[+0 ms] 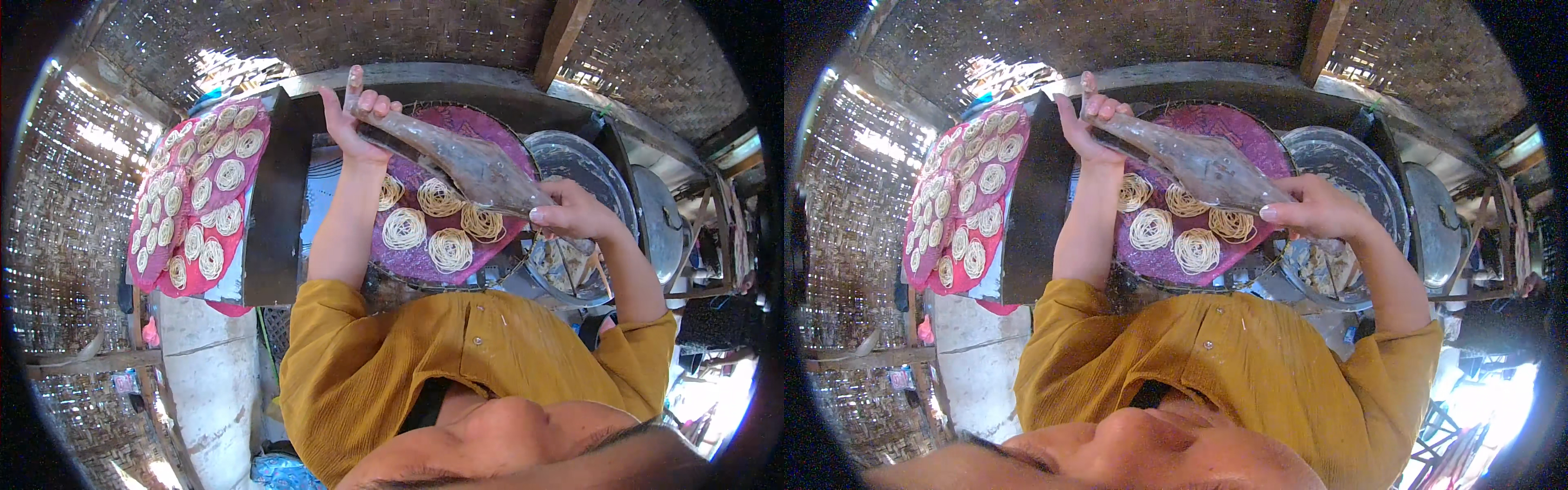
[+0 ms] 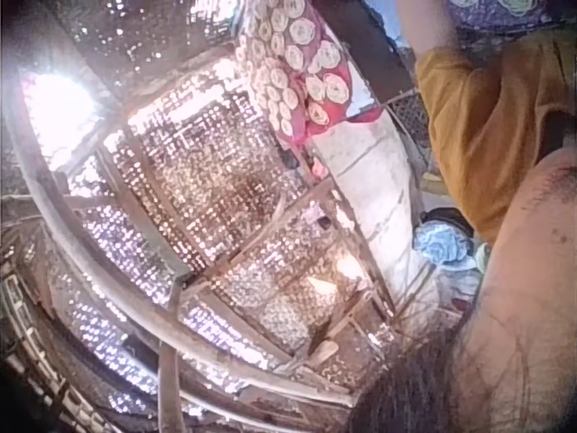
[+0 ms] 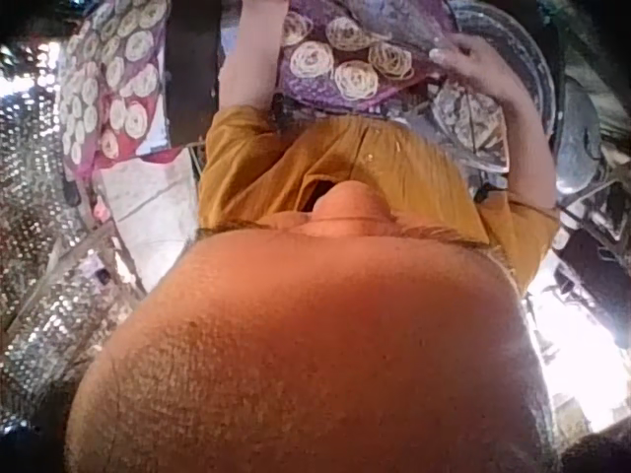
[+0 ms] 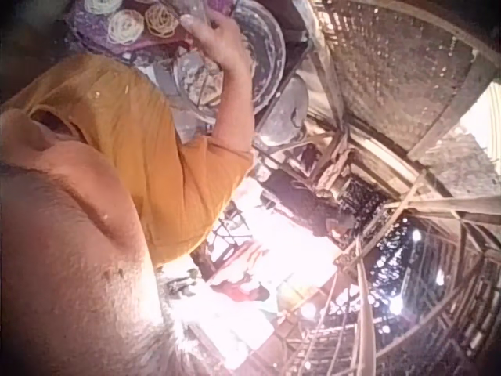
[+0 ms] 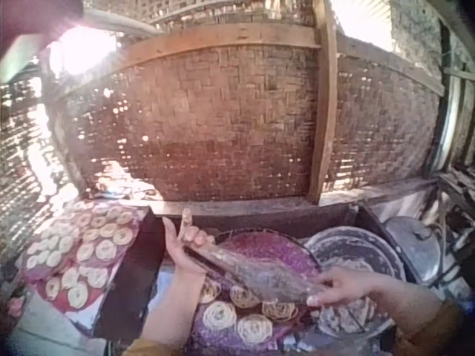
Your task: The person prepares round pastries by dispensing batter into a circular mold on a purple mat, smoothing it out, and then reloading the dispenser with more batter from a large bowl.
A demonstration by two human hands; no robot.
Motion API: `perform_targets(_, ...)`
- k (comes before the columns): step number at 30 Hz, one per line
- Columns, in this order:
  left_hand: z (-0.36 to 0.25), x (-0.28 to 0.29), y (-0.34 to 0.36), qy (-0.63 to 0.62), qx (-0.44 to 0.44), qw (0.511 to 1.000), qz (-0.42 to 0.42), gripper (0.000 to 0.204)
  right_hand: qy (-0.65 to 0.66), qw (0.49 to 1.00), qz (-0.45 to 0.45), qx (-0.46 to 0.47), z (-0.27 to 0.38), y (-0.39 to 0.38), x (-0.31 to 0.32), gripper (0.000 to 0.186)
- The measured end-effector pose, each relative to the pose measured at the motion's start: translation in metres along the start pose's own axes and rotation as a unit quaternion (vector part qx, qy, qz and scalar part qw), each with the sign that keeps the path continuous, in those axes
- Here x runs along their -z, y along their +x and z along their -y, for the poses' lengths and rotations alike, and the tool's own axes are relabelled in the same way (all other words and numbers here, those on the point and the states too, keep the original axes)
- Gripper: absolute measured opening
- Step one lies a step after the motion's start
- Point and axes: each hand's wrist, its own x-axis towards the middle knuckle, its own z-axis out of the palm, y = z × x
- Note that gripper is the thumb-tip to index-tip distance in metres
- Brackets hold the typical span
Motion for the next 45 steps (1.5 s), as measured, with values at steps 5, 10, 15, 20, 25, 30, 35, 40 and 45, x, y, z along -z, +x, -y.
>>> perform_targets(5,0.029,-0.007,0.007,-0.022,0.138,0.981,-0.135,0.064,0.032,0.998,-0.006,0.052,-0.017,0.003,0.001,0.047)
perform_targets(10,0.067,0.078,-0.042,0.623,0.361,0.694,0.005,0.041,0.038,0.998,-0.013,0.046,-0.018,0.007,0.000,0.042)
perform_targets(15,0.077,0.029,-0.044,0.500,0.433,0.742,-0.109,0.042,0.038,0.995,-0.064,0.071,-0.019,0.007,-0.003,0.041)
perform_targets(20,0.077,0.012,-0.039,0.479,0.466,0.737,-0.105,0.039,0.059,0.992,-0.089,0.062,-0.033,0.010,0.005,0.040)
perform_targets(25,0.058,0.025,-0.053,0.829,0.343,0.434,0.083,0.046,0.085,0.986,-0.128,0.069,-0.042,0.004,0.013,0.041)
perform_targets(30,0.033,0.019,-0.056,0.921,0.163,0.230,0.271,0.047,0.101,0.981,-0.150,0.072,-0.046,-0.014,0.016,0.055)
perform_targets(35,0.048,-0.013,0.022,0.352,0.188,0.909,-0.119,0.067,0.150,0.981,-0.089,0.086,-0.047,-0.021,0.017,0.059)
perform_targets(40,0.068,-0.034,0.069,0.019,0.124,0.990,-0.061,0.077,0.202,0.979,0.023,0.023,-0.047,-0.025,0.025,0.060)
perform_targets(45,0.106,0.010,0.071,0.032,0.132,0.990,-0.035,0.072,0.138,0.986,-0.068,-0.071,-0.068,-0.022,0.050,0.055)
